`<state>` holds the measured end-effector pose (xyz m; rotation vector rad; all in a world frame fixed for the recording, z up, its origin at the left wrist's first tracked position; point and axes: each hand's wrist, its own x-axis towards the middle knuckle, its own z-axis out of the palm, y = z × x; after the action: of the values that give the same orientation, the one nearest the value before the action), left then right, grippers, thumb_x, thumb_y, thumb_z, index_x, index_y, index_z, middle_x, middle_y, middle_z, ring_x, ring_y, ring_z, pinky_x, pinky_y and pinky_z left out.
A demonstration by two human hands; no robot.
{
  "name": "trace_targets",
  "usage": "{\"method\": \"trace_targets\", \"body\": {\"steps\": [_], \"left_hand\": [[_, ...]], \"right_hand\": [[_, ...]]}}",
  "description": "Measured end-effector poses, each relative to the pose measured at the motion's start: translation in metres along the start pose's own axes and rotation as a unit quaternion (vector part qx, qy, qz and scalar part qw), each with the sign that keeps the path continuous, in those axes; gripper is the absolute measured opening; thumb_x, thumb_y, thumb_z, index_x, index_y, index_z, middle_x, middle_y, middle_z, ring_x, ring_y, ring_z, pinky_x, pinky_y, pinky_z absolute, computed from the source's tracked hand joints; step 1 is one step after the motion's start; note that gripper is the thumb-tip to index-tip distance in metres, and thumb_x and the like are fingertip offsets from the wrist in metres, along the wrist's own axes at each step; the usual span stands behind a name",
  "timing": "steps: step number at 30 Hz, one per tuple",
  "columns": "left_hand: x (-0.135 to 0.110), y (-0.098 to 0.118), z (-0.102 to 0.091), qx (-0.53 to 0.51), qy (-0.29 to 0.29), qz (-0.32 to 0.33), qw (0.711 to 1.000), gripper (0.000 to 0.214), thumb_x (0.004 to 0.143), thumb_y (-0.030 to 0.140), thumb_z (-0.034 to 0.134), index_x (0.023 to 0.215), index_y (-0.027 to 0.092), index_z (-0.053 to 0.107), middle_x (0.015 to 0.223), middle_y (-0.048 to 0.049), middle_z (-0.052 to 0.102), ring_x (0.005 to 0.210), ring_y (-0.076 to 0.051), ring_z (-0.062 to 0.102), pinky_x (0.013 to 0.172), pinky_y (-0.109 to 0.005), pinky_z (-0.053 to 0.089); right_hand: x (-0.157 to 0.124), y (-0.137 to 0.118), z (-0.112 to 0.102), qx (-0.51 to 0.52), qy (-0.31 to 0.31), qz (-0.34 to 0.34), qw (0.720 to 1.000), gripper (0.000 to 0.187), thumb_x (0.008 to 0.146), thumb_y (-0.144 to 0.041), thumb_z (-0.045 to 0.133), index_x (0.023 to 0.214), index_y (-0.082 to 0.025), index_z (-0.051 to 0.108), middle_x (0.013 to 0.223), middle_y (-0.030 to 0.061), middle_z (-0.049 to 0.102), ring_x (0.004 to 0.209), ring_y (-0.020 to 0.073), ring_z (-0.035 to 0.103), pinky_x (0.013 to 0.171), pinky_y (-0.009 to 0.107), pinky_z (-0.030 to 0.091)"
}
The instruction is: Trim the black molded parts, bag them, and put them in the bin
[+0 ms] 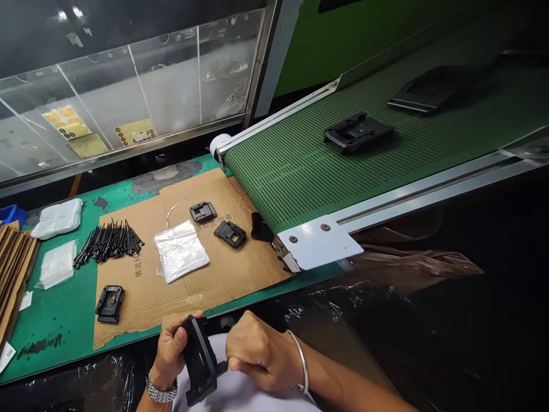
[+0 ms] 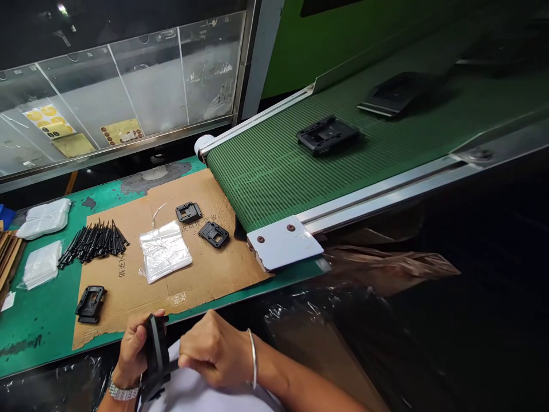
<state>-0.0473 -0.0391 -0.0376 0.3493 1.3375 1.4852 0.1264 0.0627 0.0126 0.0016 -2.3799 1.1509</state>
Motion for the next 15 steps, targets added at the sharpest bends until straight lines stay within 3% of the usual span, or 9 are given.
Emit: {"method": "trace_targets", "body": {"steps": [3, 7, 10, 12, 15], "left_hand": [[0.003, 0.005, 0.000, 0.048, -0.030, 0.040, 0.998, 0.037, 0.051, 0.050, 0.070, 0.073, 0.020, 0.071, 0.077, -0.0098, 0.069, 0.077, -0.026, 0.059, 0.068, -0.036, 0.045], [0.006, 0.015, 0.004, 0.140, -0.103, 0.115, 0.978, 0.033, 0.057, 0.052, 0.065, 0.071, 0.023, 0.072, 0.074, -0.0100, 0.070, 0.072, -0.025, 0.059, 0.069, -0.035, 0.045], [0.008, 0.018, 0.007, 0.173, -0.142, 0.137, 0.965, 0.034, 0.062, 0.052, 0.061, 0.075, 0.023, 0.072, 0.075, -0.0106, 0.070, 0.073, -0.025, 0.060, 0.070, -0.035, 0.044], [0.008, 0.017, 0.007, 0.174, -0.140, 0.136, 0.965, 0.034, 0.060, 0.052, 0.062, 0.074, 0.023, 0.073, 0.074, -0.0108, 0.070, 0.072, -0.026, 0.060, 0.070, -0.036, 0.045], [0.008, 0.012, 0.002, 0.143, -0.087, 0.109, 0.980, 0.034, 0.054, 0.053, 0.067, 0.069, 0.022, 0.072, 0.073, -0.0107, 0.069, 0.071, -0.025, 0.060, 0.070, -0.037, 0.047]], "right_hand": [[-0.004, -0.003, -0.002, 0.018, -0.006, -0.007, 1.000, 0.038, 0.092, -0.032, 0.019, 0.058, -0.020, 0.031, 0.049, -0.0042, 0.035, 0.044, 0.0089, 0.033, 0.045, 0.022, 0.026], [0.003, 0.002, -0.005, 0.004, 0.088, 0.061, 0.994, 0.038, 0.092, -0.034, 0.019, 0.060, -0.020, 0.032, 0.051, -0.0040, 0.034, 0.045, 0.0084, 0.033, 0.045, 0.021, 0.026], [0.010, 0.009, -0.002, -0.009, 0.098, 0.097, 0.990, 0.038, 0.092, -0.035, 0.022, 0.058, -0.020, 0.032, 0.051, -0.0051, 0.030, 0.043, 0.0078, 0.028, 0.043, 0.022, 0.024], [0.011, 0.010, 0.000, -0.003, 0.090, 0.103, 0.991, 0.039, 0.092, -0.035, 0.021, 0.058, -0.019, 0.033, 0.052, -0.0051, 0.030, 0.044, 0.0076, 0.029, 0.043, 0.021, 0.024], [0.005, 0.007, 0.001, 0.019, 0.058, 0.080, 0.995, 0.040, 0.091, -0.036, 0.020, 0.058, -0.018, 0.036, 0.053, -0.0038, 0.035, 0.046, 0.0073, 0.033, 0.045, 0.020, 0.026]]}}
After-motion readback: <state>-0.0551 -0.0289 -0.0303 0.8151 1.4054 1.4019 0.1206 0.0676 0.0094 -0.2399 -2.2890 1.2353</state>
